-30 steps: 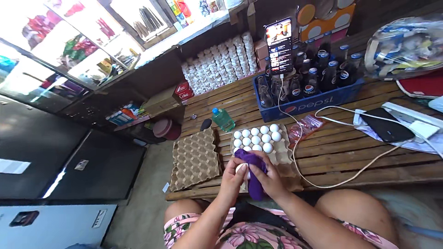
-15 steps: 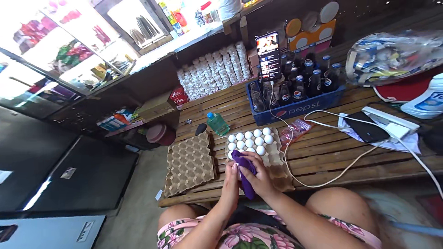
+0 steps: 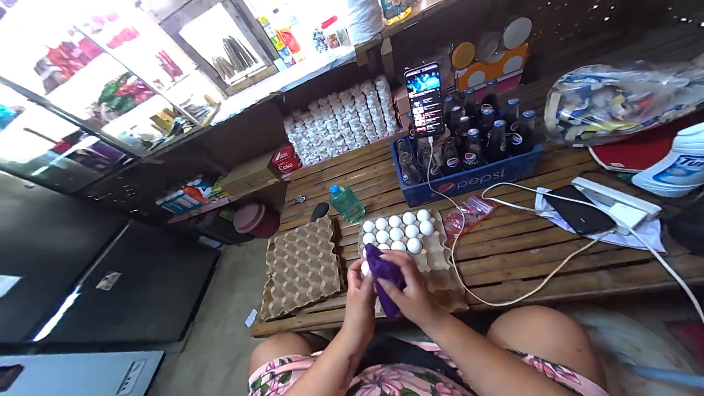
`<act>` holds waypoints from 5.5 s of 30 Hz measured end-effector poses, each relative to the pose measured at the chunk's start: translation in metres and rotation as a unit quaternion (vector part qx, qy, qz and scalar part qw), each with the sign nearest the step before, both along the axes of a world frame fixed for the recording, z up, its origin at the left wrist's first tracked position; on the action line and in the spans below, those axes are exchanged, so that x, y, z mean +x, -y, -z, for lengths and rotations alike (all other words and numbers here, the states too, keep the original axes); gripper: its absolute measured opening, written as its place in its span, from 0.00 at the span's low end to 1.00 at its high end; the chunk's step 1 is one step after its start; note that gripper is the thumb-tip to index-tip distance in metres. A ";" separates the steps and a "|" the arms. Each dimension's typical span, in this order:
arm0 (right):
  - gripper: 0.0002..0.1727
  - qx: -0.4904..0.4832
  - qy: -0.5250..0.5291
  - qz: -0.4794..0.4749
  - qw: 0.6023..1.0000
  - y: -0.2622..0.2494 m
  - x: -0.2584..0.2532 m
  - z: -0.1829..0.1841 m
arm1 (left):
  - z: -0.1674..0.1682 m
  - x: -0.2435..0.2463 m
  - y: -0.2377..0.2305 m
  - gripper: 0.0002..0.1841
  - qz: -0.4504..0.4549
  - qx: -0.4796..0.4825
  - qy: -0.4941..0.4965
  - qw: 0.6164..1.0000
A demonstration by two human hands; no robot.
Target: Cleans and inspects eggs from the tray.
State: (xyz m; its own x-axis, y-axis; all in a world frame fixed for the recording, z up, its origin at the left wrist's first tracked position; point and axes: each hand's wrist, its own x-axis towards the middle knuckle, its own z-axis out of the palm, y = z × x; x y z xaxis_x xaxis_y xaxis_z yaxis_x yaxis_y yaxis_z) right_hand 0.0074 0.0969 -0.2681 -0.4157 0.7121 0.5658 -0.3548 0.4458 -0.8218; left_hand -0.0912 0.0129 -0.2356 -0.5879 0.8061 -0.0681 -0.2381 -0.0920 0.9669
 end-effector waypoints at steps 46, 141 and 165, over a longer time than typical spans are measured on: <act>0.20 0.019 -0.014 -0.019 1.000 -0.002 -0.001 0.004 | 0.010 0.004 0.007 0.23 0.022 0.053 -0.024 0.998; 0.22 0.045 0.081 0.059 0.994 -0.001 -0.001 0.004 | -0.003 -0.003 0.002 0.18 0.042 -0.006 0.104 0.994; 0.23 0.009 0.059 0.054 0.997 -0.002 -0.003 0.007 | -0.007 -0.004 -0.002 0.22 -0.007 0.032 0.155 0.987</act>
